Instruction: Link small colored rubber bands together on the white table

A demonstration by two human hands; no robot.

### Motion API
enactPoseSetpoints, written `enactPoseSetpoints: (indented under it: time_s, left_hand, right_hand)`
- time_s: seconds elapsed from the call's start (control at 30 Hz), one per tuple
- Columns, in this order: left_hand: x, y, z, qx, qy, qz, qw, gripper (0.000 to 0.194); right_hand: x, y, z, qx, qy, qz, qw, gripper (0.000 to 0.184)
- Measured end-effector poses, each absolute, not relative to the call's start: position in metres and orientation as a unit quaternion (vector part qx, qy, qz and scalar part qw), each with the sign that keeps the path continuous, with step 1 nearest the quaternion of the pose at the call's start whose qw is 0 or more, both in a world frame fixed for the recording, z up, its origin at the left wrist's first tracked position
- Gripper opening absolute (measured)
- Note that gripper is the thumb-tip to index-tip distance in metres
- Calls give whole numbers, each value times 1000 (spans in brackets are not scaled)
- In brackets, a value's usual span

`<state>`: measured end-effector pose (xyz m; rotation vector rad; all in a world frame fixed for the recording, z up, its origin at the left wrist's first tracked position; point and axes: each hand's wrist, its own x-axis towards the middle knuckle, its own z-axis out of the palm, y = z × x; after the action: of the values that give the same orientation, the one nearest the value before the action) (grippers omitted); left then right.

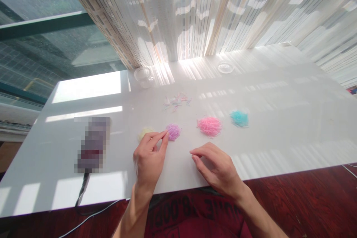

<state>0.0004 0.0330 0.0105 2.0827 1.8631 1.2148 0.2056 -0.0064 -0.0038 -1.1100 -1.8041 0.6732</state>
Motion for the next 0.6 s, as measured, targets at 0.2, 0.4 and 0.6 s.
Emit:
enactPoseSetpoints:
  time_s: [0.2,0.4,0.6]
  left_hand:
    - [1,26,9,690,617,377,26,14]
    - [-2,20,15,680,618,392,37,14]
    - [-9,20,26,701,591,398,37,13]
  right_hand:
    - [206,-5,-3,-450,-727,271,442,12]
    - [205,-6,-4,-458,-726,273,434,12]
    - [203,-5,-2,-470,-724,265,430,11]
